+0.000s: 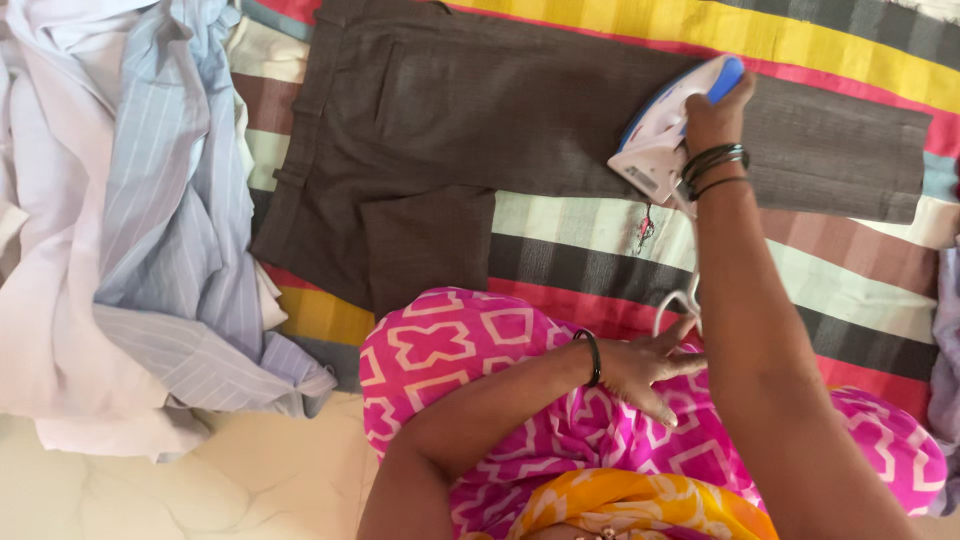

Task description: The person irons a pair of dark trousers laid out on a striped mat. They use a handheld iron to smooth the fabric, repeatedly moving the iron back and forth and adjusting the trousers with their hands.

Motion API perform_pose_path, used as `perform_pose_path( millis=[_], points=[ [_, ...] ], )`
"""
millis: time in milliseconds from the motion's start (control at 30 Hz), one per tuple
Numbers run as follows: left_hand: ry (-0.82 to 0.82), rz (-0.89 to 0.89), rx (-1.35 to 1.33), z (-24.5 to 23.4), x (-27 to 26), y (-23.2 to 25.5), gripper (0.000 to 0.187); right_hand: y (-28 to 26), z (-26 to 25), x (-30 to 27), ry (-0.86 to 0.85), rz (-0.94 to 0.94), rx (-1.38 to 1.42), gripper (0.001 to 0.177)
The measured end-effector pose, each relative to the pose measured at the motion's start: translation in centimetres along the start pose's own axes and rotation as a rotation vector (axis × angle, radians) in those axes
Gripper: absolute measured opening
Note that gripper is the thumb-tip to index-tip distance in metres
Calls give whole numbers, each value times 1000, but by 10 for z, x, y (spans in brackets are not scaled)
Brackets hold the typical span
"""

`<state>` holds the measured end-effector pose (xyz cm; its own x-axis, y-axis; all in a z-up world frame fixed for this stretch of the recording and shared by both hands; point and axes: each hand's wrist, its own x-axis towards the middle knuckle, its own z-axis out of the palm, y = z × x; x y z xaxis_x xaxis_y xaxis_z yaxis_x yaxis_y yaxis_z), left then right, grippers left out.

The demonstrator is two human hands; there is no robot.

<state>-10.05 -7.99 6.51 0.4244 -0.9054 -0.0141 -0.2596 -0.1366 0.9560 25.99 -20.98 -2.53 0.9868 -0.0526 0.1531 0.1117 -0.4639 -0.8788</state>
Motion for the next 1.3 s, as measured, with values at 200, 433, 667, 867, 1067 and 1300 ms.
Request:
perform_pose_path(
  millis=[200,433,667,867,1067,1300],
  points=[
    [-103,-26,87,8,0,-4,105,-57,25,-83,-52,40,-58,82],
    [44,-313,243,-48,-50,34,56,-105,39,-148,-77,-36,-136,82],
    [814,-456,184,-148,-178,38,40,-128,46,-135,-23,78,-103,78],
    [1000,-912,416,-188,-220,-13,75,-70,56,-46,-49,-136,-40,76],
    [674,-1062,343,-188,-205,-21,73,-53,70,32,-153,-6,183,76],
    [534,-1251,256,-191,-201,-21,80,-41,66,54,-190,-98,-146,79]
  ],
)
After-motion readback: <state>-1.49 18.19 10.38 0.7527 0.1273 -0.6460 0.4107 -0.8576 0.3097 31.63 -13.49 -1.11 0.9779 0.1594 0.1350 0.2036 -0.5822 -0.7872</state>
